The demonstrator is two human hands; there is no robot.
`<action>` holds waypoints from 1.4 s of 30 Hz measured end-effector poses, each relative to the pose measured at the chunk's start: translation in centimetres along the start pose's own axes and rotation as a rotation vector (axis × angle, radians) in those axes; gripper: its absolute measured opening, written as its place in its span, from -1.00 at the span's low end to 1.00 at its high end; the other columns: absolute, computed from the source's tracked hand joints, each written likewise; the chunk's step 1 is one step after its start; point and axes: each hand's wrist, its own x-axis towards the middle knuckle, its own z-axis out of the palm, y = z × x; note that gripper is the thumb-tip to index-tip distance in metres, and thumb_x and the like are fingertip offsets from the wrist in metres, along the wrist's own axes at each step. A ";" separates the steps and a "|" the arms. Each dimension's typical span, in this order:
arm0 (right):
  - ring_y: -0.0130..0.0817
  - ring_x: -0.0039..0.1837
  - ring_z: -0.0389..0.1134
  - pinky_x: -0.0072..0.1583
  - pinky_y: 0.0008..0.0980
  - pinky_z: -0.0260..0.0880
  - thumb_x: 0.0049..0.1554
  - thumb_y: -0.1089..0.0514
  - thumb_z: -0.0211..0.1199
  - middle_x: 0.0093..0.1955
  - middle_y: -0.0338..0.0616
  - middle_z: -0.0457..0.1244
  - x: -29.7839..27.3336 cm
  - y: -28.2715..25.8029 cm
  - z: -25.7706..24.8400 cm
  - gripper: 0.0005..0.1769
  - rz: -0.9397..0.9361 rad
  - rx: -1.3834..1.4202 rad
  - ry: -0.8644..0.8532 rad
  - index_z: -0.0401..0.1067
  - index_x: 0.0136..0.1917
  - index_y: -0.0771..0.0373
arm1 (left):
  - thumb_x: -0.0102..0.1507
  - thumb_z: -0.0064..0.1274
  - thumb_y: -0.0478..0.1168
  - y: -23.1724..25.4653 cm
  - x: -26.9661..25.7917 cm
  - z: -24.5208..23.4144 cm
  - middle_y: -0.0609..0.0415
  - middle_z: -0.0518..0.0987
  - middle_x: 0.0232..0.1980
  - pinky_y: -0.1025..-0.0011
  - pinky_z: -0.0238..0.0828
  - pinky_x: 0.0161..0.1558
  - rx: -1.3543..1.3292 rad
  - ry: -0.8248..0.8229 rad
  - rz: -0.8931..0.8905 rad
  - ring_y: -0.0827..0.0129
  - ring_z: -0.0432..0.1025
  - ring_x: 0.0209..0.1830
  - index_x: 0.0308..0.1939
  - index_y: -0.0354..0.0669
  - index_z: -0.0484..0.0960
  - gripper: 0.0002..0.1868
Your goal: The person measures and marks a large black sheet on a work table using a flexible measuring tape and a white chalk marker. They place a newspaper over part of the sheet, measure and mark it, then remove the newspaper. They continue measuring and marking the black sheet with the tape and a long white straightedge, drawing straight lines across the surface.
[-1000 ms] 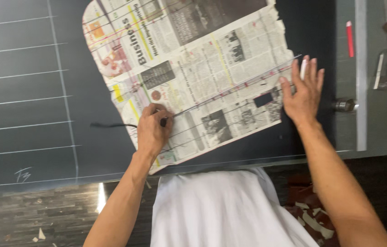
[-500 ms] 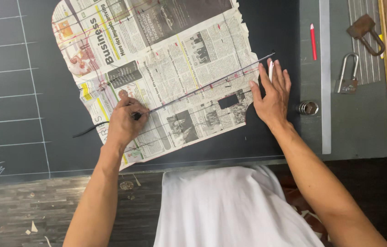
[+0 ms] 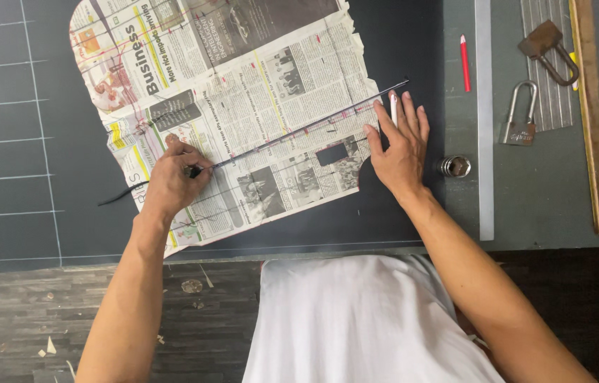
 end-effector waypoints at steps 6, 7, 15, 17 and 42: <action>0.13 0.67 -0.04 0.60 0.11 -0.22 0.33 0.05 0.25 0.55 0.29 0.15 0.0 0.3 -0.1 -0.49 -0.021 0.011 0.005 0.39 0.48 0.29 | 0.09 0.32 -0.36 0.0 0.1 0.3 0.04 0.61 -0.04 0.29 0.54 0.02 0.016 -0.011 -0.025 0.14 0.57 -0.09 -0.23 -0.11 0.78 -0.82; 0.12 0.67 -0.04 0.60 0.11 -0.22 0.33 0.05 0.25 0.55 0.29 0.15 -0.1 0.2 -0.1 -0.49 -0.025 0.015 0.007 0.39 0.48 0.29 | 0.08 0.32 -0.37 0.0 0.1 0.3 0.04 0.61 -0.04 0.29 0.54 0.02 0.021 -0.006 -0.016 0.14 0.57 -0.09 -0.23 -0.12 0.78 -0.81; 0.12 0.67 -0.06 0.61 0.11 -0.22 0.32 0.05 0.25 0.57 0.28 0.12 -0.2 0.6 0.2 -0.46 -0.024 0.018 0.014 0.35 0.48 0.34 | 0.10 0.31 -0.36 0.1 0.0 0.3 0.04 0.61 -0.02 0.32 0.55 0.02 0.025 -0.005 -0.012 0.16 0.58 -0.09 -0.21 -0.12 0.77 -0.81; 0.12 0.67 -0.06 0.60 0.11 -0.22 0.32 0.05 0.25 0.57 0.28 0.11 -0.1 0.6 0.2 -0.45 -0.019 0.017 0.011 0.35 0.48 0.35 | 0.10 0.31 -0.35 0.2 0.0 0.3 0.04 0.62 -0.03 0.31 0.55 0.02 0.024 0.000 -0.018 0.16 0.58 -0.08 -0.20 -0.12 0.77 -0.81; 0.05 0.62 0.05 0.58 0.13 -0.08 0.27 0.07 0.20 0.52 0.15 0.16 -2.0 -3.9 -0.9 -0.46 -0.414 0.084 -0.284 0.34 0.46 0.30 | 0.23 0.29 -0.21 0.7 -2.7 0.5 -0.09 0.61 -0.21 0.28 0.46 -0.17 -0.098 0.165 -0.098 0.16 0.52 -0.29 -0.26 -0.26 0.70 -0.83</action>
